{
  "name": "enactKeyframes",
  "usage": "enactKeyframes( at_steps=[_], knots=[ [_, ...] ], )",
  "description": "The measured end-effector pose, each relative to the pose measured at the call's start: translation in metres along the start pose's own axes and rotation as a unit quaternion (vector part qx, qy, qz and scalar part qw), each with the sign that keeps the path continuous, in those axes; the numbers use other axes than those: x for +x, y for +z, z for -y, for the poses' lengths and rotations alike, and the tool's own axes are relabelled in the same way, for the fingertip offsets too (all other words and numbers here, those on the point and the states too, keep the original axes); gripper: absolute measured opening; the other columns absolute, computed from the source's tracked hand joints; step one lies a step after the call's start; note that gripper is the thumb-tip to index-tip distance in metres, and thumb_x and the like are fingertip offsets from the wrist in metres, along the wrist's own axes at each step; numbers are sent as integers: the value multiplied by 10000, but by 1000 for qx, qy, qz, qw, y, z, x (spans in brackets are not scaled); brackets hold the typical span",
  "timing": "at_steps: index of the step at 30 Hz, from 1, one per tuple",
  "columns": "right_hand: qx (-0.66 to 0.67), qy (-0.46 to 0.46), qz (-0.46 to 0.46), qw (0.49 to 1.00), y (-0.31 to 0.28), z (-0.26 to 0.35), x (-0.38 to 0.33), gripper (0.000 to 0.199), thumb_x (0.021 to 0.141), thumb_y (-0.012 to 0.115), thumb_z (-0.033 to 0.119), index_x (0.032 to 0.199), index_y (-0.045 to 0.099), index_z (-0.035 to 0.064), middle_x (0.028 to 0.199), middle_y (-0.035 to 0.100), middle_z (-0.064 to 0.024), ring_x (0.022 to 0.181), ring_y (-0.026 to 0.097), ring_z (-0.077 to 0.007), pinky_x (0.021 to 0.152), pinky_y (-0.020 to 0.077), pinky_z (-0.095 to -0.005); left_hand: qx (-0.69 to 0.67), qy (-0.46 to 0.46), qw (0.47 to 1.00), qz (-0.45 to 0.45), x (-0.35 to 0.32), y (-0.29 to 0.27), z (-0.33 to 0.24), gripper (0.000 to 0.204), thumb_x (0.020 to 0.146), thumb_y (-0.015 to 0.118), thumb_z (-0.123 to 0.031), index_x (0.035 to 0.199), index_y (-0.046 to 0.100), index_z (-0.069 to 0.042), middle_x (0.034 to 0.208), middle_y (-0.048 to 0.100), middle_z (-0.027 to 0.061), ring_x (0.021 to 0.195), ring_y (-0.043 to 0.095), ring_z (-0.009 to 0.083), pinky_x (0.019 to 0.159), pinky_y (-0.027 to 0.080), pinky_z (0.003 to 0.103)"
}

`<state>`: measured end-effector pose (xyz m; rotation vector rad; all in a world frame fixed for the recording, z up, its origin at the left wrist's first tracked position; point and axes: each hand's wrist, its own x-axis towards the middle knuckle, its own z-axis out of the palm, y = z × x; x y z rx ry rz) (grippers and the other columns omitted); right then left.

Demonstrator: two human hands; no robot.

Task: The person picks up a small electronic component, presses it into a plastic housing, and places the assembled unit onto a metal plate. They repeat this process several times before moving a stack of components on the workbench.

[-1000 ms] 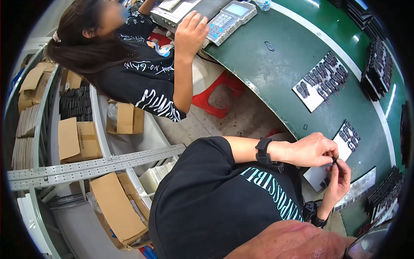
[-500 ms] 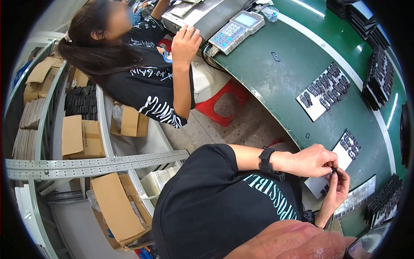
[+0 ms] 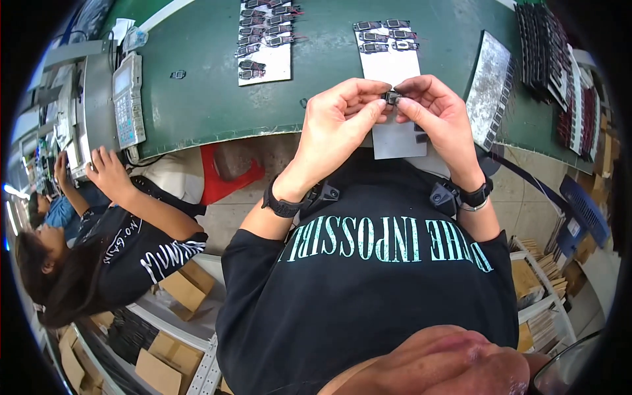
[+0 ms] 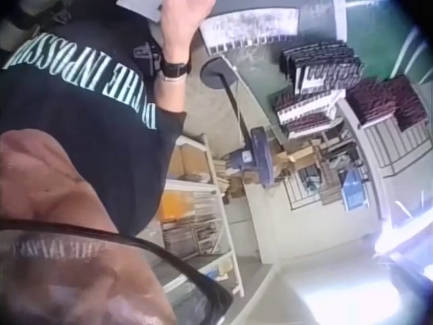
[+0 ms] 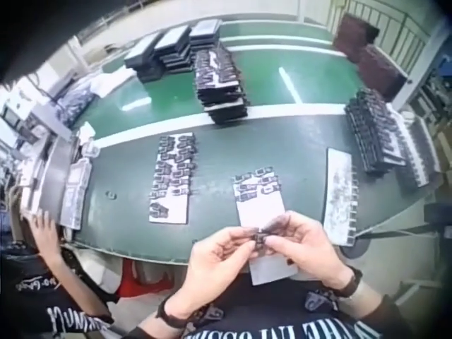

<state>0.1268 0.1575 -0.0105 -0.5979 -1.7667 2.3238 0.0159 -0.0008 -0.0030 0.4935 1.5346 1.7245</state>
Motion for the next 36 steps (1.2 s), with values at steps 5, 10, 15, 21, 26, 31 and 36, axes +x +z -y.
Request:
enactKeyframes(
  at_steps=[5,10,15,21,26,31,36],
  knots=[
    [-7,4,22,1000,-7,-3,-3,198,951,650,64,1131,618,-12,993,674,-46,831,650,-98,762,533,-222,20,-5,1000,6,-3,4,1,208,952,601,-4,1138,651,73,990,723,108,917,703,138,816,580,256],
    [-17,9,22,1000,-3,-5,-5,200,949,655,65,1127,621,-21,1004,676,-55,842,650,-99,763,535,-224,24,-1,1000,-4,-6,5,1,210,952,603,-4,1140,650,75,1003,721,114,929,701,140,823,589,267],
    [-97,-59,-31,993,6,-10,-11,188,952,636,26,1128,621,-37,1025,676,-59,887,659,-103,798,541,-231,18,11,1000,-16,-4,6,3,210,952,605,-7,1139,649,77,1016,719,115,930,700,143,827,600,279],
    [-191,-89,-43,977,11,-7,-12,185,954,609,-21,1137,619,-46,1058,671,-59,944,660,-105,847,540,-241,9,12,1000,-24,-5,6,3,208,953,605,-10,1136,651,79,1029,717,115,935,699,145,823,603,284],
    [-217,-101,-29,971,10,-4,-10,176,951,621,-11,1123,609,-42,1057,659,-54,964,649,-99,859,533,-236,12,8,1000,-28,-6,6,5,214,951,611,-13,1141,651,77,1023,718,114,930,699,141,814,601,279],
    [-178,-87,-18,980,8,-3,-8,166,942,636,-6,1102,594,-28,1037,640,-44,966,632,-89,863,523,-233,22,21,999,-37,-6,9,8,209,950,615,-17,1134,653,73,1010,720,111,905,697,135,806,596,268],
    [-146,-55,12,988,3,-1,-6,158,945,632,1,1097,592,-18,1029,636,-44,949,623,-79,842,520,-229,-2,7,1000,-24,-1,7,12,171,950,613,-16,1093,657,66,985,719,108,873,696,127,803,594,261]
  ],
)
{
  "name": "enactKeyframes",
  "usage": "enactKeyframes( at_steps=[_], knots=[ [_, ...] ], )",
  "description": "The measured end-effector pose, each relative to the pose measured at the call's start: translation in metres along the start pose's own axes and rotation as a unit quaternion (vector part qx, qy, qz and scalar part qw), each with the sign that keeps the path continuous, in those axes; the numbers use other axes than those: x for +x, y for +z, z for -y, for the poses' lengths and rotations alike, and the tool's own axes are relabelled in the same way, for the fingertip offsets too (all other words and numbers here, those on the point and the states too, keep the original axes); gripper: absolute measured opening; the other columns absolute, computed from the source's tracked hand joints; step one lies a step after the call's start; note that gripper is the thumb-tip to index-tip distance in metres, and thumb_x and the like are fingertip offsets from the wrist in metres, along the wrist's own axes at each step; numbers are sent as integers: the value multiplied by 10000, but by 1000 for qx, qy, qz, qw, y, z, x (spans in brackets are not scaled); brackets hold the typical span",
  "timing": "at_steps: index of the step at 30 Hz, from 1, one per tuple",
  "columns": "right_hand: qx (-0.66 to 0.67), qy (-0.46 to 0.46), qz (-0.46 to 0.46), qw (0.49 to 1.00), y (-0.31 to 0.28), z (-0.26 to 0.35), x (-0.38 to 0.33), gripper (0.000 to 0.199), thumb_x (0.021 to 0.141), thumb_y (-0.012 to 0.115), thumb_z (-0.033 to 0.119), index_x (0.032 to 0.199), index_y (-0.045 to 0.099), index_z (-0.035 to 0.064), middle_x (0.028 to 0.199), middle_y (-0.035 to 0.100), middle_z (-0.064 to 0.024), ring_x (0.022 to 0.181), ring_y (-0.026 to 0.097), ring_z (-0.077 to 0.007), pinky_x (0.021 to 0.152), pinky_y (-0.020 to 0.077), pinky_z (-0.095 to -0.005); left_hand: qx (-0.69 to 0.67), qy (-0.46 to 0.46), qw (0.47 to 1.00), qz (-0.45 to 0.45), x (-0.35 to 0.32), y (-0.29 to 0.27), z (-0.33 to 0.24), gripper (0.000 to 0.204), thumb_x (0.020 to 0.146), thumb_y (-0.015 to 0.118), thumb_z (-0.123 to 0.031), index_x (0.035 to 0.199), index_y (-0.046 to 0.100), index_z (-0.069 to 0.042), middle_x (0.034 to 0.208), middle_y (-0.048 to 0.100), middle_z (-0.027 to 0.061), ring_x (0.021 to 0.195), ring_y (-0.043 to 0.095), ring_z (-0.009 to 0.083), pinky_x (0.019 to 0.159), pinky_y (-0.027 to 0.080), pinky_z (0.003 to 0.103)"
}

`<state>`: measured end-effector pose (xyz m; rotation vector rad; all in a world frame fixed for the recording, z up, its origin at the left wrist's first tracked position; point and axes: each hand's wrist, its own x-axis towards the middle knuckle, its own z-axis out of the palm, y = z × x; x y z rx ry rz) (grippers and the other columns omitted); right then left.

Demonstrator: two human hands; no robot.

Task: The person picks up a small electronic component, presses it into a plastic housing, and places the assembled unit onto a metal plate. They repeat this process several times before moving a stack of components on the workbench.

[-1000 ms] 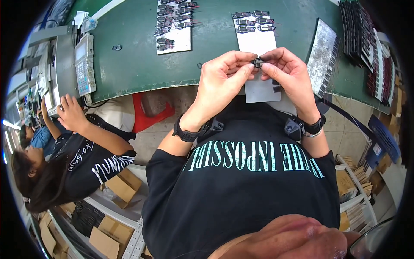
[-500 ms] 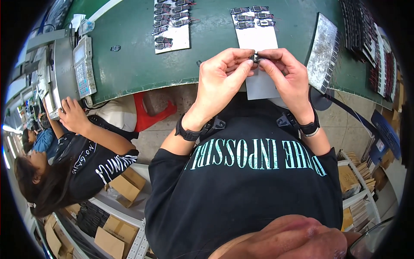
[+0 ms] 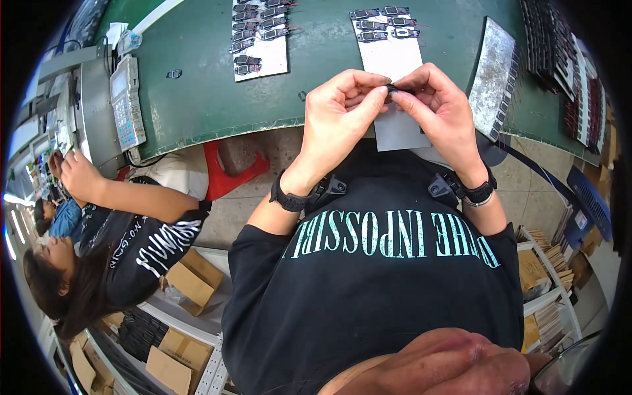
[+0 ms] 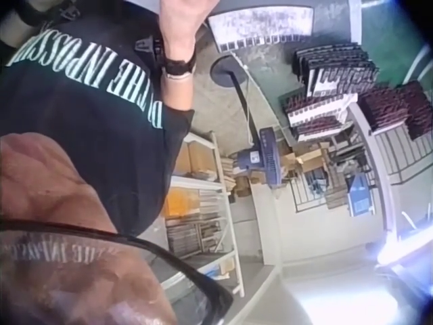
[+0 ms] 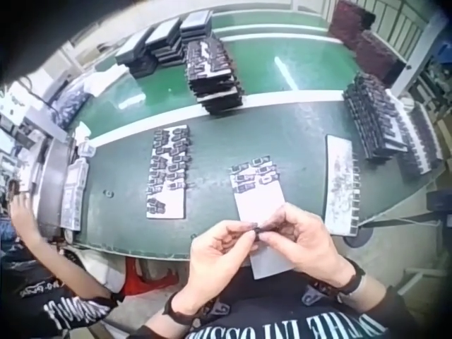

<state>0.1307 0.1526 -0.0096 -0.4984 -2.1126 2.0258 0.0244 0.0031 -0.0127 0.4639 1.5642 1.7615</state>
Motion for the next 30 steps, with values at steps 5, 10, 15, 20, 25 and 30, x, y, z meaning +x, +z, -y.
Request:
enactKeyframes(
  at_steps=[5,10,15,20,25,30],
  knots=[
    [125,86,19,988,-7,6,2,128,934,642,25,1054,631,-19,973,672,-47,907,652,-98,817,542,-250,-40,-32,999,6,2,-3,-2,140,948,620,-18,1060,653,58,963,716,100,859,692,119,794,592,256],
    [104,38,-4,994,2,4,0,125,941,632,28,1054,630,-26,968,667,-50,891,652,-104,815,537,-251,-11,-13,1000,-9,-1,0,-2,132,936,639,-26,1038,648,56,945,714,93,847,693,118,778,586,254],
    [-84,-45,0,995,6,2,-3,143,966,598,31,1096,598,-30,1004,647,-43,880,634,-100,802,504,-227,11,38,999,-28,-6,4,9,132,930,647,-36,1024,646,57,928,716,87,838,697,121,771,576,249],
    [-158,-46,-25,986,12,10,-1,149,969,591,34,1104,601,-28,984,643,-42,859,625,-102,796,501,-234,84,73,993,-35,-9,3,2,123,942,629,-31,1025,647,59,931,719,89,838,700,123,771,573,246],
    [162,74,33,983,4,6,10,186,978,592,72,1137,603,-23,962,640,-36,841,621,-103,799,506,-244,-41,34,998,-15,-7,-4,-3,126,957,611,-24,1042,651,59,941,725,93,851,703,126,779,575,250],
    [162,90,18,982,-6,-6,-7,229,988,580,92,1187,583,-21,945,639,-29,848,620,-104,812,507,-242,-2,40,999,-22,-14,10,6,146,960,608,-19,1072,650,66,941,729,95,862,705,129,791,576,252]
  ],
)
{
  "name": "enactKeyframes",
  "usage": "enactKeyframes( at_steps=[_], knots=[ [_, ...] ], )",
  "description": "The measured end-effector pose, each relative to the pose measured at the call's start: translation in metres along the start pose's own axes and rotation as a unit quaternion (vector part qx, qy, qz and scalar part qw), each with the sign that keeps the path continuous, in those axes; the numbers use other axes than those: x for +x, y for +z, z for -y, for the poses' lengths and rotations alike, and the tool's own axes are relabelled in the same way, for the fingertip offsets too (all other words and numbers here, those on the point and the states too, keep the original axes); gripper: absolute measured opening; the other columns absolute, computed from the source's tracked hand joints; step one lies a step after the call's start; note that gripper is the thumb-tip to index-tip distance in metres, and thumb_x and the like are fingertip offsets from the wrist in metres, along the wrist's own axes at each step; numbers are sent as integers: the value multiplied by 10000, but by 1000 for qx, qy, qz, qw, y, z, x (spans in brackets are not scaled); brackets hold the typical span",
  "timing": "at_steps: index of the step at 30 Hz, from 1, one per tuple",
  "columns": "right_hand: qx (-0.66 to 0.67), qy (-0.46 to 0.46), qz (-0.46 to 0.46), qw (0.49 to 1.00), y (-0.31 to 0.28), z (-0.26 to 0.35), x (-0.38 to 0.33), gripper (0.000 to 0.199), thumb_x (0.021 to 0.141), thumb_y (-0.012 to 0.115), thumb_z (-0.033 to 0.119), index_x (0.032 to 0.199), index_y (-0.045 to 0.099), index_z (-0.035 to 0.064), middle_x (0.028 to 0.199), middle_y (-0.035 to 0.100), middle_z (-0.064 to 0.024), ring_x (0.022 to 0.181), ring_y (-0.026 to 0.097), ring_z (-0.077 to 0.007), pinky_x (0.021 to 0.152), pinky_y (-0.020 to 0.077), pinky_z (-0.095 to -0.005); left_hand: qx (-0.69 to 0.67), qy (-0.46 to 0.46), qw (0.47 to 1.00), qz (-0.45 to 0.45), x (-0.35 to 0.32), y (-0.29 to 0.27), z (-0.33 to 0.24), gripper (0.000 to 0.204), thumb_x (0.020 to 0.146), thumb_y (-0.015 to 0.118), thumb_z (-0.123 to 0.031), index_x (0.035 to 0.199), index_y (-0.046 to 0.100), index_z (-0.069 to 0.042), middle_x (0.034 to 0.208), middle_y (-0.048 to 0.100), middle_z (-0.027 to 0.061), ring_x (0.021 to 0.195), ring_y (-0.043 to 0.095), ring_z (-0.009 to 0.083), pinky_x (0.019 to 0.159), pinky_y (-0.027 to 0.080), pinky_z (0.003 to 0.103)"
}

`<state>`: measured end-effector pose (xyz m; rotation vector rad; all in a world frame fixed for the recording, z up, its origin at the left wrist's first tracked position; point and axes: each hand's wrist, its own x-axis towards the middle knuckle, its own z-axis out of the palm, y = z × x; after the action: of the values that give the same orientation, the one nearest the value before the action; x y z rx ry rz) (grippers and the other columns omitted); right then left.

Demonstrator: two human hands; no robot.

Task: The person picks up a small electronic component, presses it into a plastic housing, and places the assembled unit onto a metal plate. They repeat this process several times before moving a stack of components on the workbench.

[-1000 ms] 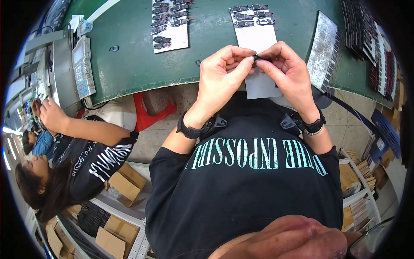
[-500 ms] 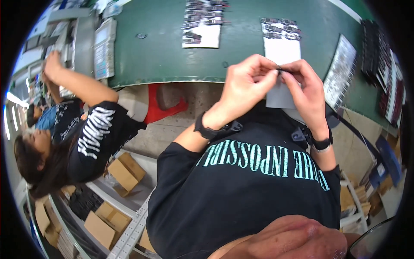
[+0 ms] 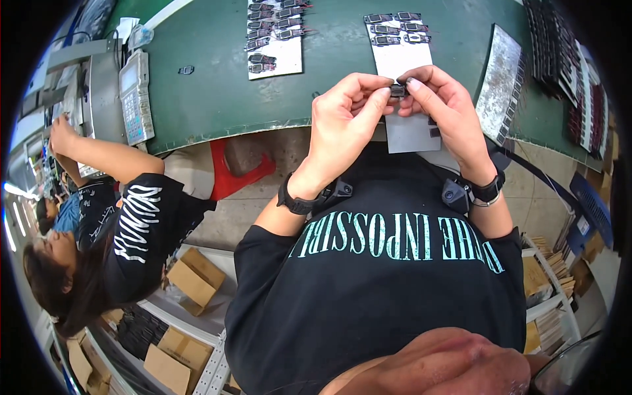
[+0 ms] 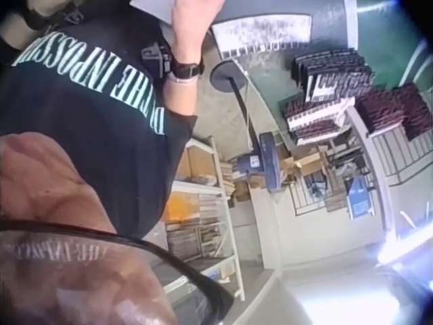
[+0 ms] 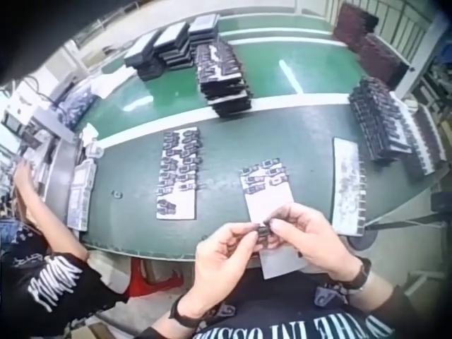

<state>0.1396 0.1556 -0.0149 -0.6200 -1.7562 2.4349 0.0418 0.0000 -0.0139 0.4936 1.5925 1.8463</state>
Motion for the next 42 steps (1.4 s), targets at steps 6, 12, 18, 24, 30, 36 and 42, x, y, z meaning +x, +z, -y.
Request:
enactKeyframes(
  at_steps=[6,12,18,24,30,36,42],
  knots=[
    [-24,-50,-2,998,17,3,-1,265,981,581,55,1232,547,-25,985,622,-47,887,627,-112,835,517,-250,86,31,996,-17,-3,-9,-3,145,947,626,-19,1063,661,62,921,736,93,835,709,123,755,582,251],
    [-238,-144,-25,960,48,8,8,308,961,584,-1,1265,536,-20,1036,617,-75,944,627,-119,853,524,-260,80,15,997,-16,-1,-32,-17,128,918,662,-40,1019,688,33,863,740,96,812,720,123,721,578,255],
    [-377,-197,-77,902,52,19,8,328,905,612,-52,1230,603,-6,1061,637,-90,944,632,-157,848,514,-287,251,107,955,-116,7,-75,-33,118,873,704,-89,958,708,-6,812,733,119,717,726,182,651,560,290],
    [-497,-203,-101,838,25,24,-10,233,867,648,-47,1093,691,-9,1041,645,-96,927,636,-203,820,503,-311,510,201,809,-213,40,-126,-37,104,843,711,-126,929,727,-71,815,716,76,782,655,265,699,533,360],
    [-530,-179,-78,825,28,23,-24,209,825,682,-29,1030,714,0,990,645,-105,935,617,-252,806,489,-329,574,228,761,-199,55,-142,-30,84,816,721,-125,899,737,-117,853,696,45,899,600,258,758,513,374],
    [-543,-185,-26,819,23,21,-31,206,841,667,-27,1043,701,-9,1028,640,-117,974,613,-267,832,483,-326,606,307,707,-198,57,-145,-25,88,824,711,-110,908,736,-110,876,699,44,884,607,271,781,502,366],
    [-540,-174,-39,823,32,21,-28,176,818,658,-49,988,615,-32,970,613,-145,921,594,-320,819,479,-371,581,358,691,-239,53,-167,-35,120,816,676,-67,923,725,-89,873,701,63,908,614,294,809,497,403]
  ],
)
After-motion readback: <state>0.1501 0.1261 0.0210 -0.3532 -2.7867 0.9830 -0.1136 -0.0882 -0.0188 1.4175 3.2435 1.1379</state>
